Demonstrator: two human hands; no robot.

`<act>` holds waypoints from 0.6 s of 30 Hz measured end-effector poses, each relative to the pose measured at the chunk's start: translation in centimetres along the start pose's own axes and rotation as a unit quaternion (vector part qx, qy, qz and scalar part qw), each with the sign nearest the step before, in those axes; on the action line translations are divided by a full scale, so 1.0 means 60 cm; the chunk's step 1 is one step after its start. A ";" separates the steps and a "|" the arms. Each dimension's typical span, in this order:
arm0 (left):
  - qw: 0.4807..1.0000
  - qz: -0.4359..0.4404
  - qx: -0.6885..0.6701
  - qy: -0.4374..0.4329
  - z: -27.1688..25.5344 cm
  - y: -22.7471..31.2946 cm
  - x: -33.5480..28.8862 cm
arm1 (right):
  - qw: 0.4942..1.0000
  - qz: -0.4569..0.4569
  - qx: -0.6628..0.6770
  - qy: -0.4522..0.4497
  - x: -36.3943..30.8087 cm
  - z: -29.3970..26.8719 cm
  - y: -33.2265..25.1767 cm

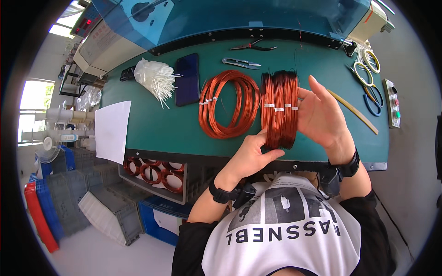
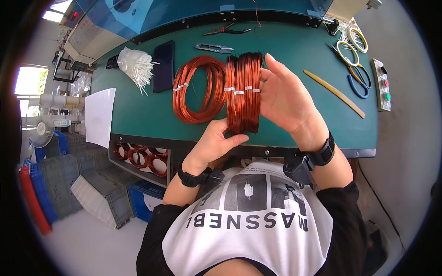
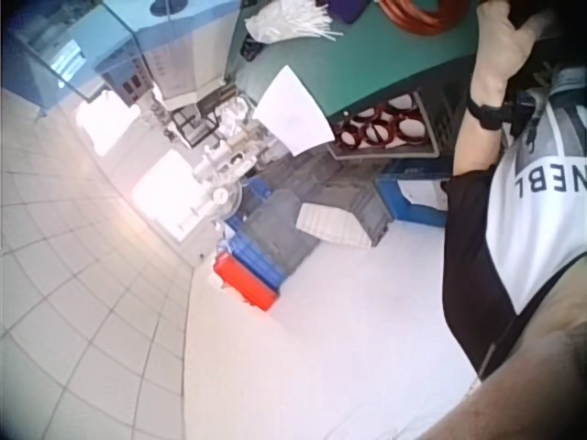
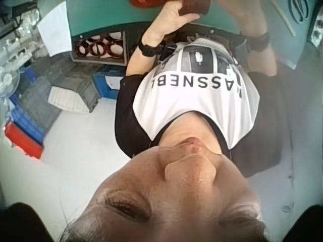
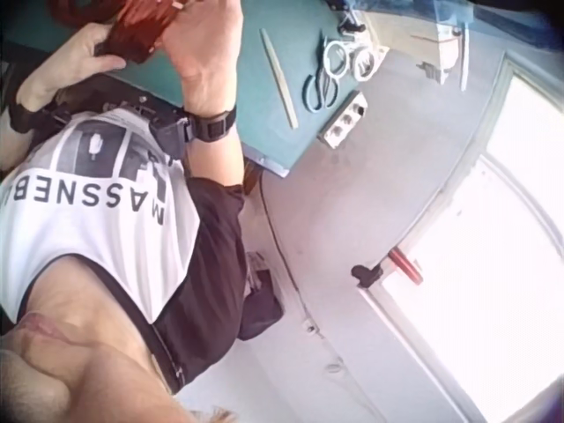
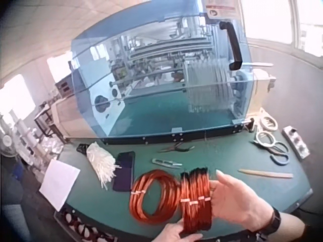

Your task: Winding copper wire onto components using a specialized machine and securing it with zip ties.

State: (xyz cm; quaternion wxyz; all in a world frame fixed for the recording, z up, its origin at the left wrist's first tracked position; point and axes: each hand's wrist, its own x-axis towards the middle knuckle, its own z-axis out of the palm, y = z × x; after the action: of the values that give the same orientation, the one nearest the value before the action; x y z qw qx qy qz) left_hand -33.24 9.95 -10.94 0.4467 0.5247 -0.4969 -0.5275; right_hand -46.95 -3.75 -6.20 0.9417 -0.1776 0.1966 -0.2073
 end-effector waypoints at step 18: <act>0.994 0.012 -0.105 0.021 0.012 -0.007 0.015 | 1.000 -0.024 0.010 0.011 -0.007 -0.018 0.000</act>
State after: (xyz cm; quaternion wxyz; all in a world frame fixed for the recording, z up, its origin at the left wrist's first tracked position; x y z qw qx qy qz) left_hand -34.01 9.14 -11.46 0.5155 0.4800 -0.4356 -0.5605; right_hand -47.78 -3.84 -6.99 0.9360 -0.1708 0.2004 -0.2336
